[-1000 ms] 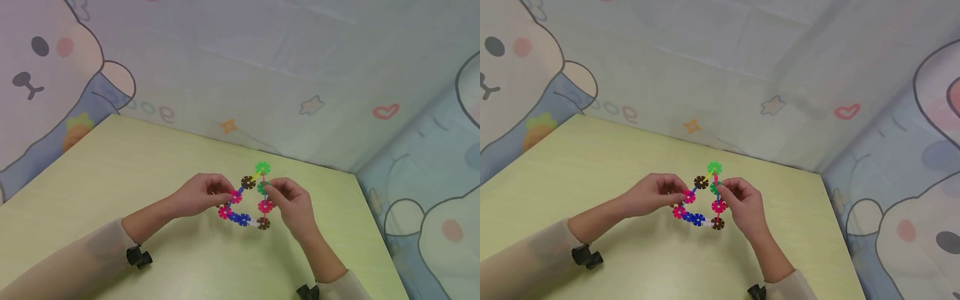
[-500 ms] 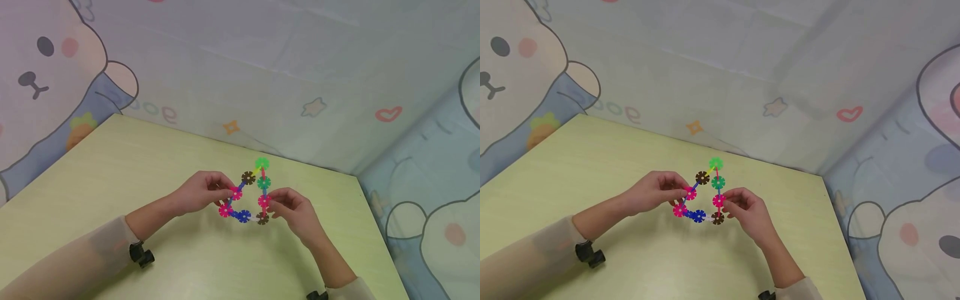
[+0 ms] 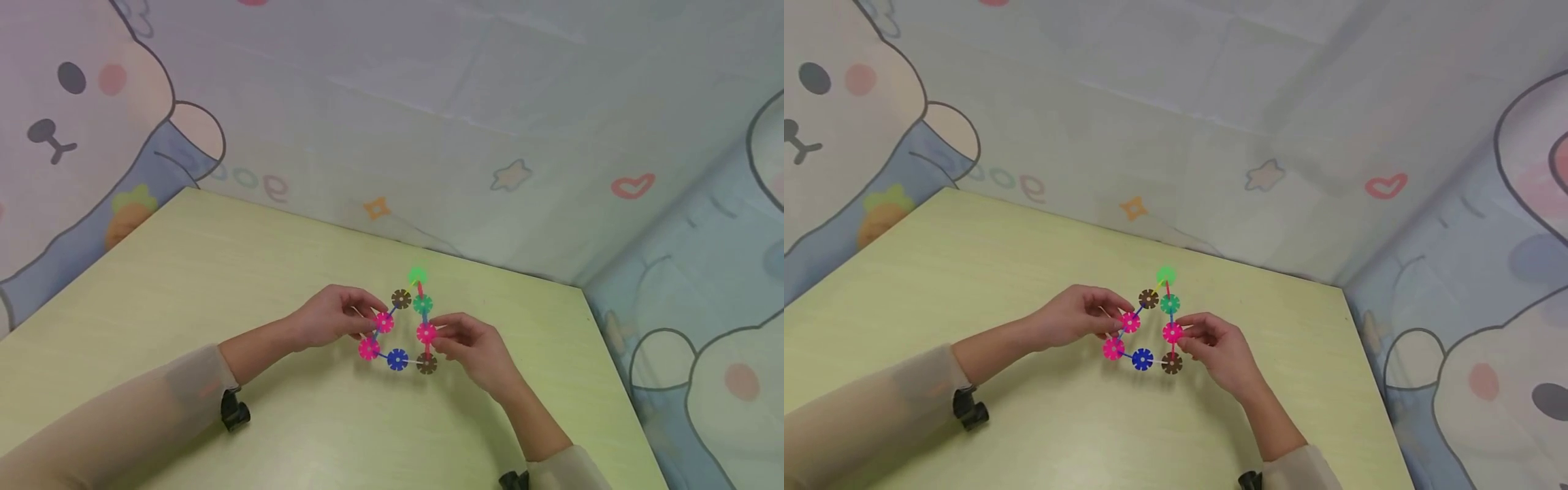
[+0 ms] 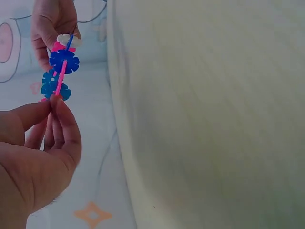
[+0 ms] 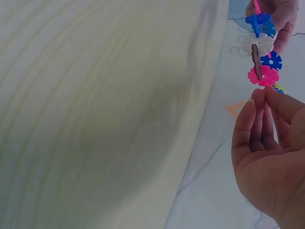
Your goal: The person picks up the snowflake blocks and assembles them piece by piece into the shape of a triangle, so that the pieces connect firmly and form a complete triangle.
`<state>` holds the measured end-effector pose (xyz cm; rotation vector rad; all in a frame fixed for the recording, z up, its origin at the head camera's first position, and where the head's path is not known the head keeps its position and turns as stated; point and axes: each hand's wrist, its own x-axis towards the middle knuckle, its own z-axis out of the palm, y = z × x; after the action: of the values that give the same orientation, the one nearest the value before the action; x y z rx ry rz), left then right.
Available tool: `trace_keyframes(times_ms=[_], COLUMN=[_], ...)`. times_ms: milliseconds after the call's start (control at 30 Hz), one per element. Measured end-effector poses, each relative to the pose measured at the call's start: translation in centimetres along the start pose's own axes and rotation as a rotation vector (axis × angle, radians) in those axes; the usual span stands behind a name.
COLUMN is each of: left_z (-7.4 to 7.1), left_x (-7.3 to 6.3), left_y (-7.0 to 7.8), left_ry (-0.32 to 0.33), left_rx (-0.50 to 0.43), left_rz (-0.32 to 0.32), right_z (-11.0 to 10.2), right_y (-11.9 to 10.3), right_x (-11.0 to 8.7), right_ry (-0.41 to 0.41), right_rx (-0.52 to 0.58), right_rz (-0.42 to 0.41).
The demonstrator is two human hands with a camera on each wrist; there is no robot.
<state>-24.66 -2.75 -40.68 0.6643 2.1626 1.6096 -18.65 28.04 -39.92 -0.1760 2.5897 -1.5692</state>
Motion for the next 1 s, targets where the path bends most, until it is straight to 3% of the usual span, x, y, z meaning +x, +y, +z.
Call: trace_keyframes(times_ms=[233,600,1000], left_z=[-0.3,-0.4,-0.3], left_x=[1.2,2.7,3.1], left_y=[-1.3,-2.7,-3.1], left_ry=[-0.034,-0.079,-0.097], left_rx=[0.120,0.167,0.202], left_rz=[-0.035,-0.099,-0.109], right_z=[0.4,1.1,1.7], right_y=[0.9,1.8,2.4], right_x=[1.4,3.2,3.5], right_ry=[-0.047,-0.114,-0.101], right_rx=[-0.056,-0.094,-0.132], right_rz=[0.023,0.114,0.159])
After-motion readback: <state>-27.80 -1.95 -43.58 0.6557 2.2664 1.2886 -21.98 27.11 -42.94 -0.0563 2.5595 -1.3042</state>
